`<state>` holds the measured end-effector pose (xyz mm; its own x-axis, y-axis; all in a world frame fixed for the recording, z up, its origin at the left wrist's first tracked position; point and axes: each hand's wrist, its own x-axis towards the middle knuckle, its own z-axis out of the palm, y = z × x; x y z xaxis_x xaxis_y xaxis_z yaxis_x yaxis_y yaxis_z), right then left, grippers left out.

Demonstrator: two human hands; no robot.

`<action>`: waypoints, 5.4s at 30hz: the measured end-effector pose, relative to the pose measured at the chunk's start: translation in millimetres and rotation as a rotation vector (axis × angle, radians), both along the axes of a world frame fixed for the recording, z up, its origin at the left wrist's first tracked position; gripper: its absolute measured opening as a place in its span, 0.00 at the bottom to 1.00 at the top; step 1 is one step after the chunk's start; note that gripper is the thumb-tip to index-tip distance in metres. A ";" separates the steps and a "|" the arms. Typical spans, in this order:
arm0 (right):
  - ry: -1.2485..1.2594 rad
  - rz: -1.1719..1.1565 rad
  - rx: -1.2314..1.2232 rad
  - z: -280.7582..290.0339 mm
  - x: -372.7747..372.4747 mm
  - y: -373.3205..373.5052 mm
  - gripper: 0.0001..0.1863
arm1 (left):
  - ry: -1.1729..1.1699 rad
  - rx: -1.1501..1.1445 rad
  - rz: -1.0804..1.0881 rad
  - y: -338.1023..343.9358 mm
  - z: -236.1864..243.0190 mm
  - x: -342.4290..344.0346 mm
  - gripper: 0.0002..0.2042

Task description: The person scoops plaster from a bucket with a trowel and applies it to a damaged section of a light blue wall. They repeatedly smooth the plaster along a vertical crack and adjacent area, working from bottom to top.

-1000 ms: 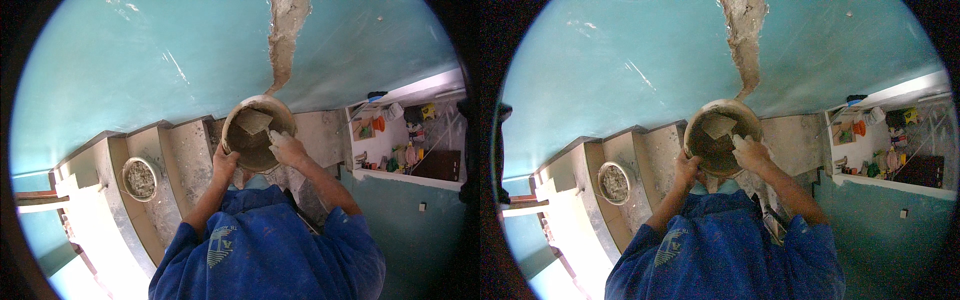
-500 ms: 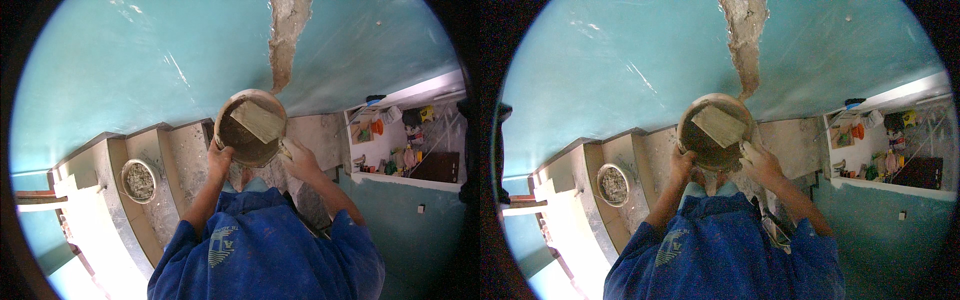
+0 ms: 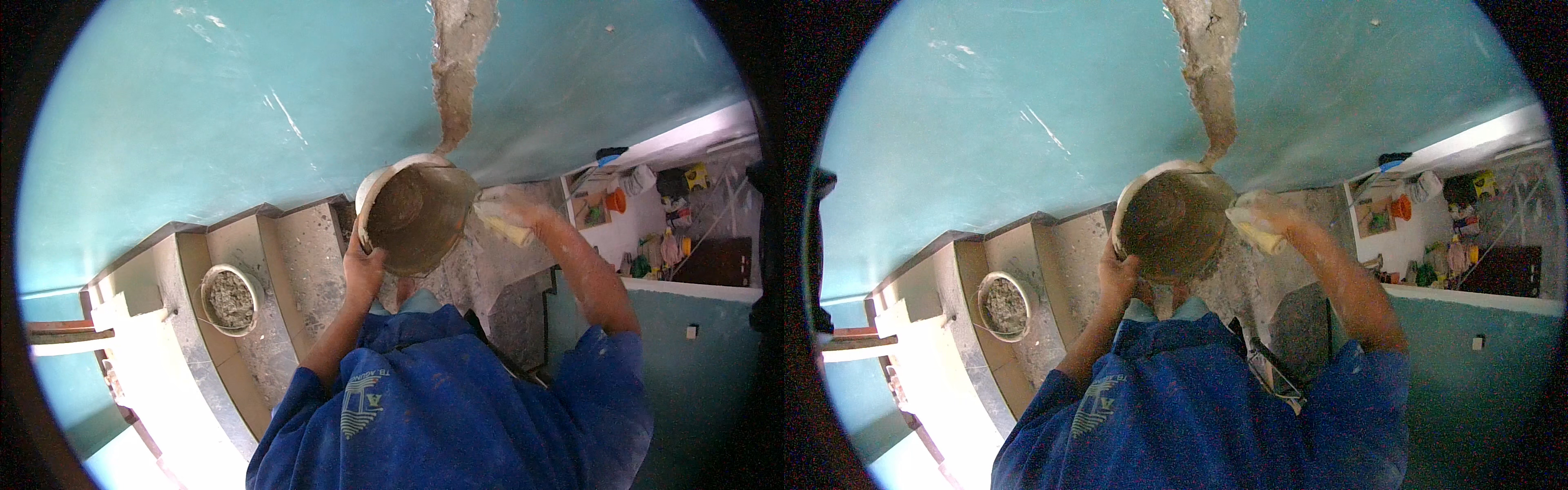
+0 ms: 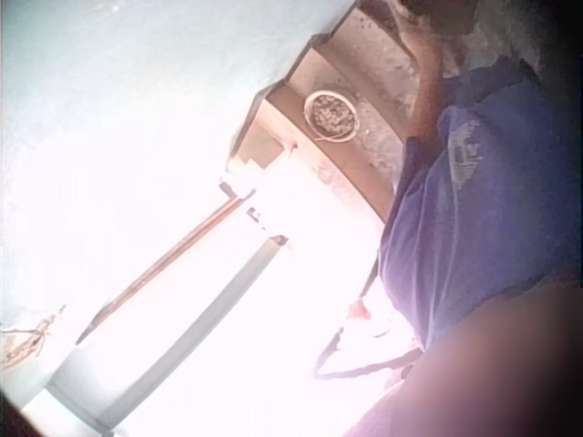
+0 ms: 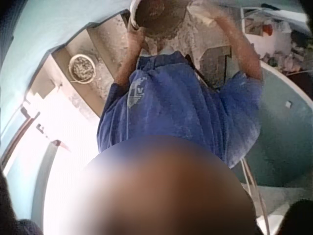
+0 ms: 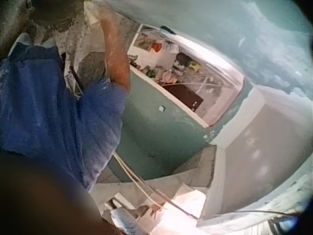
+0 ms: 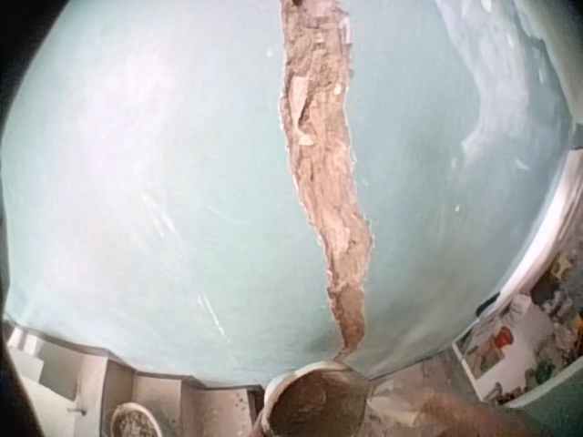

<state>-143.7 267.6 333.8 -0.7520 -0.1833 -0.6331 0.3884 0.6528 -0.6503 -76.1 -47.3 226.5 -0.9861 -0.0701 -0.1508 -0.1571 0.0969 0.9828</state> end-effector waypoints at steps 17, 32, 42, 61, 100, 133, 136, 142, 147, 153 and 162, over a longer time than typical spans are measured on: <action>0.285 0.068 0.008 -9.1 80.8 -60.9 0.21 | -0.304 0.256 0.186 -15.5 10.0 -8.9 0.26; 0.184 0.304 0.311 15.0 131.8 -32.3 0.29 | -0.166 0.364 0.240 -21.1 8.4 -27.1 0.23; 0.239 0.388 0.670 9.3 104.6 -28.4 0.28 | -0.113 0.155 0.129 -19.7 19.2 -26.2 0.26; 0.182 -0.084 0.072 -11.1 108.9 -80.5 0.33 | -0.217 0.421 0.247 -2.5 33.5 -3.5 0.20; 0.253 -0.681 -0.403 68.3 43.6 -0.3 0.17 | -0.362 0.518 0.219 -42.9 -25.0 13.3 0.20; 0.102 -0.932 -1.359 -63.1 -66.0 -139.6 0.25 | -0.436 0.446 0.194 -71.7 -28.7 15.2 0.21; 0.103 -0.923 -1.360 -62.3 -68.4 -142.3 0.26 | -0.457 0.417 0.209 -72.4 -26.6 14.7 0.20; 0.092 -0.908 -1.316 -62.7 -68.4 -137.5 0.25 | -0.445 0.413 0.239 -73.0 -26.5 12.9 0.20; 0.110 -0.913 -1.387 -62.4 -73.7 -148.2 0.25 | -0.423 0.377 0.235 -75.2 -23.4 10.9 0.20; 0.127 -0.955 -1.316 -61.2 -78.5 -152.3 0.24 | -0.414 0.403 0.231 -80.6 -28.3 8.2 0.20; 0.066 -1.004 -1.365 -62.3 -83.5 -155.5 0.24 | -0.342 0.431 0.145 -89.4 -37.4 8.5 0.20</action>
<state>-227.1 112.1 271.5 -0.9194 0.0017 -0.3932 0.2211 -0.8248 -0.5204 -67.6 -136.7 189.1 -0.8608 -0.0628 -0.5051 -0.4554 -0.3484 0.8193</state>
